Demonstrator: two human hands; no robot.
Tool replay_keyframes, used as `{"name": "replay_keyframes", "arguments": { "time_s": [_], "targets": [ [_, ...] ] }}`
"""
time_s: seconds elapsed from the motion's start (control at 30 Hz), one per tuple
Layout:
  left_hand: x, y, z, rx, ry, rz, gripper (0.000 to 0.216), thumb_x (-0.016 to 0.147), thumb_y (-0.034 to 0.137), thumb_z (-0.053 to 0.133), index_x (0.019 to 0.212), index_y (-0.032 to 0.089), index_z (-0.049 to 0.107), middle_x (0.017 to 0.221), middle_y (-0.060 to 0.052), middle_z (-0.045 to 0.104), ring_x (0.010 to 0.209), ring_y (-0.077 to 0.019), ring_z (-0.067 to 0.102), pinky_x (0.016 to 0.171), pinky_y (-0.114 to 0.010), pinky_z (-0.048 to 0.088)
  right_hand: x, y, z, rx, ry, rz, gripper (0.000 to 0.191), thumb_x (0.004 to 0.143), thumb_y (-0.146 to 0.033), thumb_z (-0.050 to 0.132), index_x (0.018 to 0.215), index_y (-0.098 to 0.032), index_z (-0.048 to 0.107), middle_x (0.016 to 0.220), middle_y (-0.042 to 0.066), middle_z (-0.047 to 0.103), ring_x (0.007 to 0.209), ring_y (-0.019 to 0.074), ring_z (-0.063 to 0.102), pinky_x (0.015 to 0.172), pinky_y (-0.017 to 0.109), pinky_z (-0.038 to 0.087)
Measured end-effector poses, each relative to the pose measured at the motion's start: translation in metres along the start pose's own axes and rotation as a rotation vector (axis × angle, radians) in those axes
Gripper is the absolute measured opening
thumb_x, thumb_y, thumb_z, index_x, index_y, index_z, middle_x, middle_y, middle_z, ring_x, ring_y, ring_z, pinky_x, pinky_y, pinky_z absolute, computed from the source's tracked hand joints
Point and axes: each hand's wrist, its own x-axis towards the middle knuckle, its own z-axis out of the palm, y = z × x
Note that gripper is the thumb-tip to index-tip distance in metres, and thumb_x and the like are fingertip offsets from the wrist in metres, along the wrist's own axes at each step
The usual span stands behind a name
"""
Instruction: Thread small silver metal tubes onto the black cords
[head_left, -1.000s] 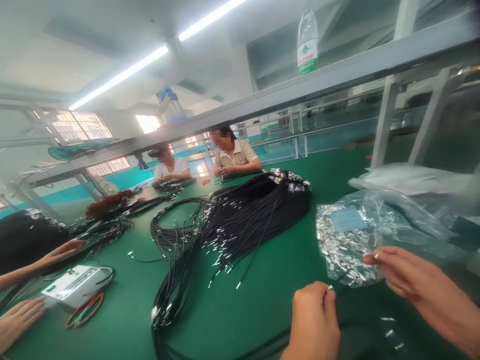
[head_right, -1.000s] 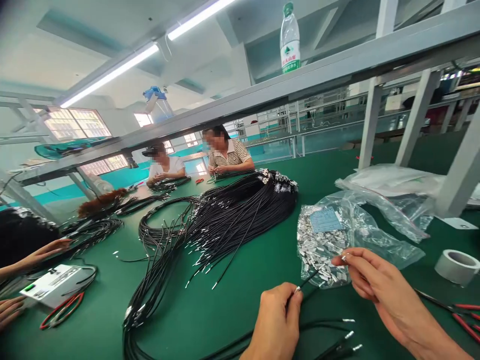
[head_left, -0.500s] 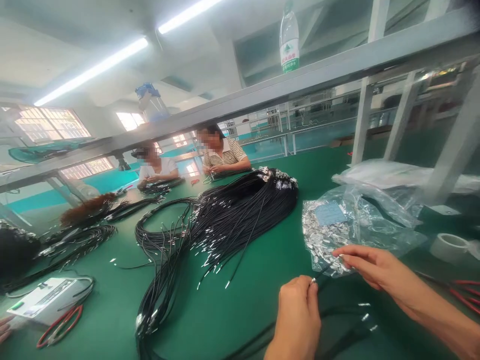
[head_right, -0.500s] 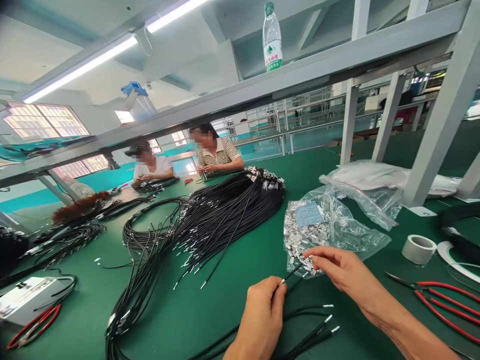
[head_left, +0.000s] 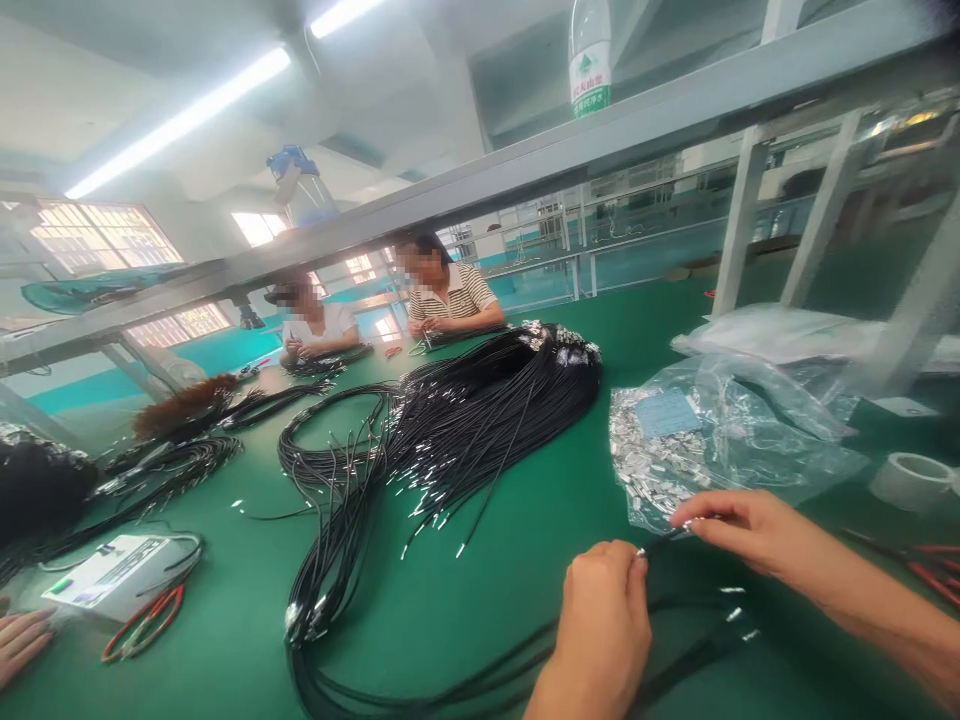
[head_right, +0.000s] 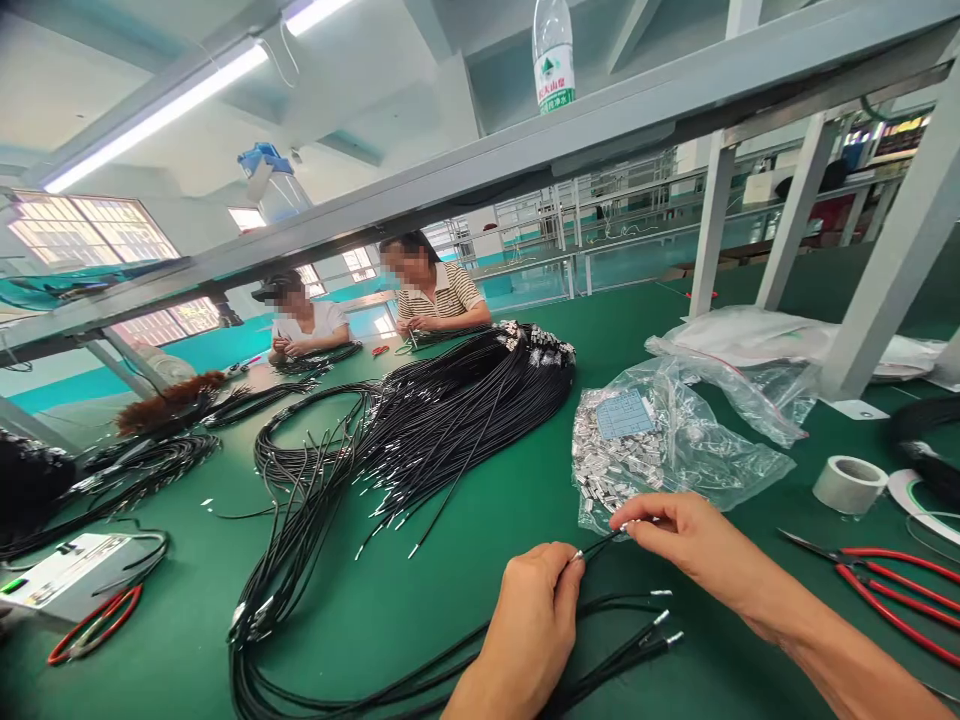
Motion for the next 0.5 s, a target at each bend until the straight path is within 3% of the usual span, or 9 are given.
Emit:
{"name": "replay_keyframes", "arguments": {
  "time_s": [0.07, 0.13, 0.33, 0.43, 0.5],
  "targets": [
    [-0.001, 0.001, -0.001, 0.008, 0.001, 0.006, 0.028, 0.095, 0.022, 0.04, 0.073, 0.019, 0.058, 0.075, -0.005, 0.064, 0.069, -0.0186, 0.057, 0.063, -0.028, 0.035, -0.004, -0.003, 0.002, 0.126, -0.045, 0.133, 0.033, 0.066, -0.047, 0.074, 0.081, -0.017, 0.074, 0.051, -0.004, 0.036, 0.046, 0.009, 0.024, 0.045, 0.023, 0.019],
    [-0.002, 0.002, -0.002, 0.001, -0.001, 0.012, 0.028, 0.095, 0.022, 0.041, 0.074, 0.019, 0.059, 0.076, -0.005, 0.065, 0.069, -0.0187, 0.057, 0.063, -0.028, 0.036, -0.008, -0.006, 0.005, 0.261, -0.074, 0.215, 0.035, 0.066, -0.045, 0.077, 0.082, -0.015, 0.071, 0.054, -0.006, 0.029, 0.049, 0.0072, 0.014, 0.047, 0.023, 0.011],
    [-0.005, 0.006, -0.005, -0.079, -0.026, 0.008, 0.019, 0.092, 0.021, 0.045, 0.093, 0.018, 0.064, 0.084, -0.007, 0.069, 0.075, -0.0206, 0.061, 0.065, -0.028, 0.041, -0.016, -0.008, 0.028, 0.394, -0.198, 0.268, 0.032, 0.061, -0.036, 0.083, 0.082, -0.016, 0.069, 0.054, -0.006, 0.03, 0.05, 0.007, 0.016, 0.047, 0.022, 0.012],
    [-0.006, 0.007, -0.006, -0.132, -0.012, -0.005, 0.022, 0.09, 0.023, 0.049, 0.106, 0.019, 0.063, 0.086, -0.006, 0.069, 0.071, -0.0199, 0.061, 0.063, -0.028, 0.042, -0.021, -0.014, 0.037, 0.485, -0.174, 0.275, 0.036, 0.062, -0.037, 0.084, 0.088, -0.018, 0.068, 0.053, -0.007, 0.031, 0.05, 0.007, 0.017, 0.047, 0.02, 0.014],
    [-0.006, 0.007, -0.006, -0.133, 0.008, -0.017, 0.025, 0.09, 0.028, 0.052, 0.111, 0.021, 0.062, 0.082, -0.004, 0.069, 0.067, -0.0191, 0.059, 0.061, -0.028, 0.042, -0.022, -0.018, 0.038, 0.489, -0.112, 0.264, 0.037, 0.063, -0.042, 0.084, 0.088, -0.02, 0.067, 0.058, -0.004, 0.042, 0.049, 0.0061, 0.017, 0.046, 0.021, 0.015]
  ]
}}
